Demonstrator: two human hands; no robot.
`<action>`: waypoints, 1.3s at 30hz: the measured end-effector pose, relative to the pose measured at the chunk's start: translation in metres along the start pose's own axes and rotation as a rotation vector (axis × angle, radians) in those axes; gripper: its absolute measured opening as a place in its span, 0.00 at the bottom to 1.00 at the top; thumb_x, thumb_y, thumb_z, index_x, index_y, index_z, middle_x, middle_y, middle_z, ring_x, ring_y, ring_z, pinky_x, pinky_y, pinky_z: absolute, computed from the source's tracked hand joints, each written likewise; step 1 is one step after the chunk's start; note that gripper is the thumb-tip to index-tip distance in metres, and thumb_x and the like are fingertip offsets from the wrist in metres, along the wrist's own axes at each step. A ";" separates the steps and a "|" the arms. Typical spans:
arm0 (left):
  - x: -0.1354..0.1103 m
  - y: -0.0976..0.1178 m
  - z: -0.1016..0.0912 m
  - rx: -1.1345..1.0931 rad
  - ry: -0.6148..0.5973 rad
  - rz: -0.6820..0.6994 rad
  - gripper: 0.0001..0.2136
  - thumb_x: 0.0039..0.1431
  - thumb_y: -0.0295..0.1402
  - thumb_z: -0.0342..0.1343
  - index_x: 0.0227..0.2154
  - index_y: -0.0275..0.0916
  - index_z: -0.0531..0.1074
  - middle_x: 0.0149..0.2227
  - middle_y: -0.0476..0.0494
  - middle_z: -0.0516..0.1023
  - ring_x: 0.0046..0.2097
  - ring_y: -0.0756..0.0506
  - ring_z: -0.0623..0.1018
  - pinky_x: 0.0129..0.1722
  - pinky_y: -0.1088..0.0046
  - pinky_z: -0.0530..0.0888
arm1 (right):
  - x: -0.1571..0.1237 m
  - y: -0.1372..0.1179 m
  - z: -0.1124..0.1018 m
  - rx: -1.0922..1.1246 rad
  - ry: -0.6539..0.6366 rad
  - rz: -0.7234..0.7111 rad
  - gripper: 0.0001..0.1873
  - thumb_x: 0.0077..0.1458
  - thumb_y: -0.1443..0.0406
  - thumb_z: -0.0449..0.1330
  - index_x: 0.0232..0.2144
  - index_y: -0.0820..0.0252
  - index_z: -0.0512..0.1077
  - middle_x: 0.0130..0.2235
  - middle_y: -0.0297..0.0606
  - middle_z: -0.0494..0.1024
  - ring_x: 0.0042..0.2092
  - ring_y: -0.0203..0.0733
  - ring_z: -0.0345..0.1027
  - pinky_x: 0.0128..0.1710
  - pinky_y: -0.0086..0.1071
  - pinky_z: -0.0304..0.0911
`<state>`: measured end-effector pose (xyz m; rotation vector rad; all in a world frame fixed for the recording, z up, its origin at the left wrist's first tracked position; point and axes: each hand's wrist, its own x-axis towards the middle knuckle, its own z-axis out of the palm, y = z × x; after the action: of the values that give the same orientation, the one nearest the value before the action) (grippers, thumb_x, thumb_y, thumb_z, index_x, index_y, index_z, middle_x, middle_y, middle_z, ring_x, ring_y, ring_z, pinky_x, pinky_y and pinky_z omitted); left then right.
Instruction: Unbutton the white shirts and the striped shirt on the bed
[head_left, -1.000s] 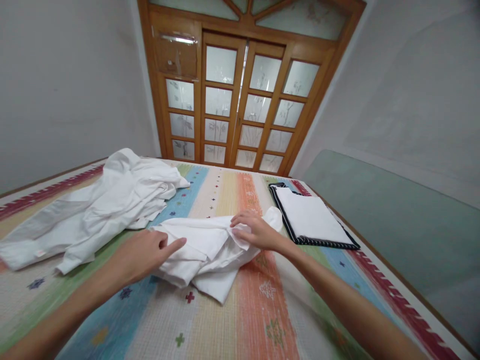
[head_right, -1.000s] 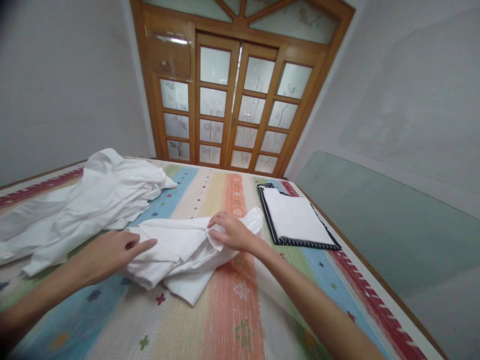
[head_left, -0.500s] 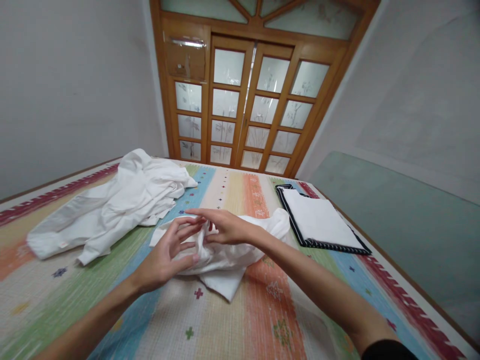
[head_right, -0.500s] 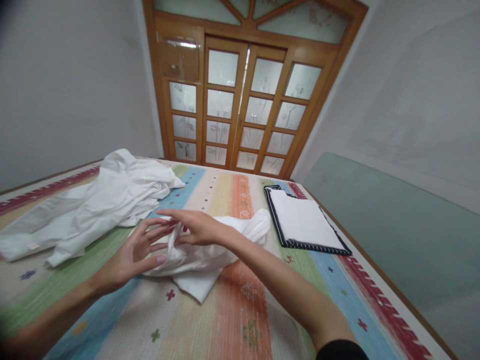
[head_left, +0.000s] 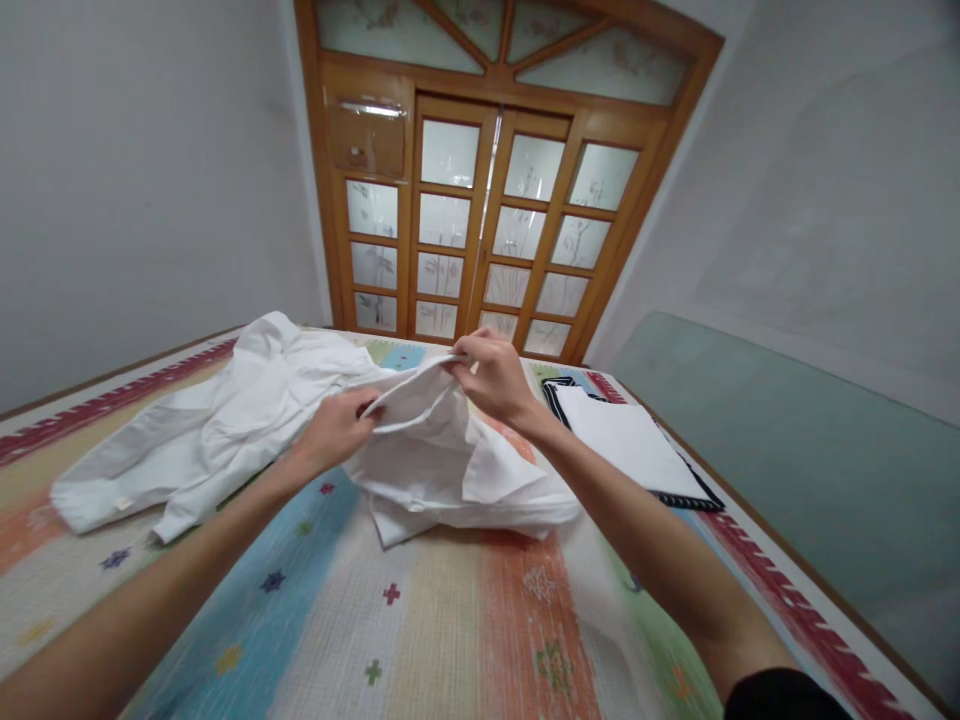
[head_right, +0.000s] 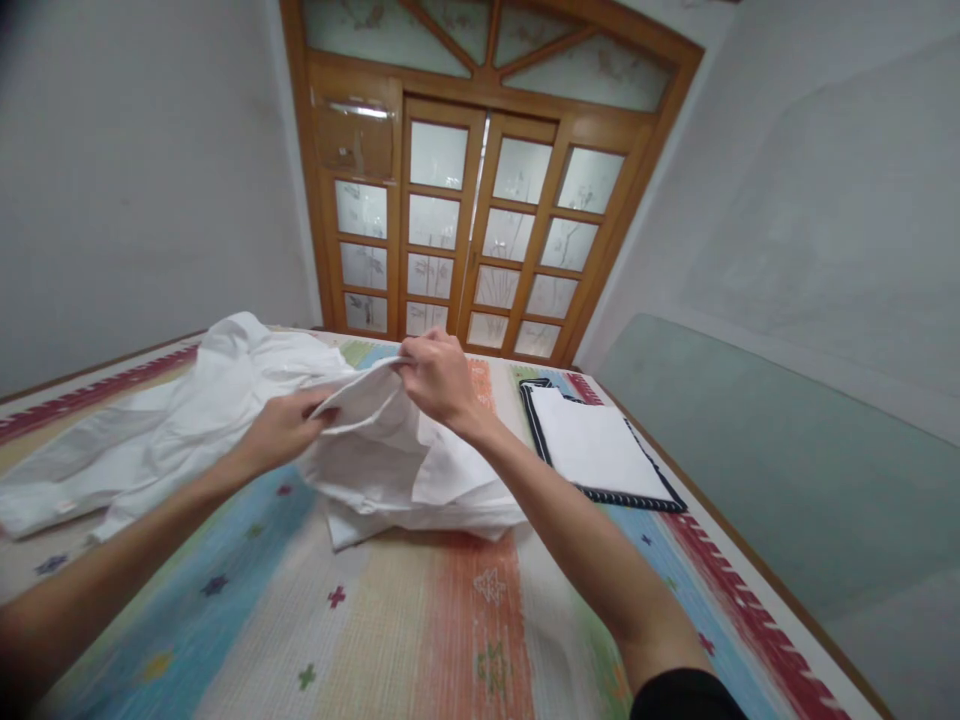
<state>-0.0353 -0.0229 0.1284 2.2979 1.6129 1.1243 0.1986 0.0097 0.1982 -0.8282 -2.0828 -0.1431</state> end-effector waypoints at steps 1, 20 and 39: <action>0.013 0.004 -0.005 0.002 0.078 -0.003 0.11 0.51 0.31 0.49 0.32 0.41 0.77 0.34 0.47 0.81 0.37 0.42 0.78 0.38 0.69 0.71 | 0.002 0.004 -0.004 0.019 0.050 0.025 0.05 0.52 0.70 0.61 0.25 0.59 0.72 0.29 0.37 0.75 0.38 0.44 0.66 0.39 0.35 0.60; 0.093 0.070 -0.020 0.193 0.540 0.090 0.08 0.51 0.32 0.54 0.33 0.38 0.73 0.34 0.44 0.79 0.38 0.43 0.76 0.40 0.71 0.69 | 0.016 0.064 -0.058 -0.148 0.299 0.132 0.21 0.65 0.52 0.49 0.26 0.59 0.66 0.21 0.30 0.64 0.24 0.35 0.59 0.28 0.29 0.52; 0.088 0.048 -0.019 0.205 0.472 -0.152 0.21 0.61 0.47 0.47 0.19 0.39 0.63 0.24 0.43 0.73 0.30 0.43 0.72 0.29 0.70 0.60 | -0.129 0.004 -0.009 -0.314 -0.259 -0.373 0.20 0.55 0.67 0.59 0.51 0.49 0.69 0.60 0.41 0.66 0.64 0.58 0.50 0.61 0.58 0.45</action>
<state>0.0032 0.0258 0.2088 2.0762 2.1121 1.6185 0.2592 -0.0553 0.1045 -0.6551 -2.4857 -0.6053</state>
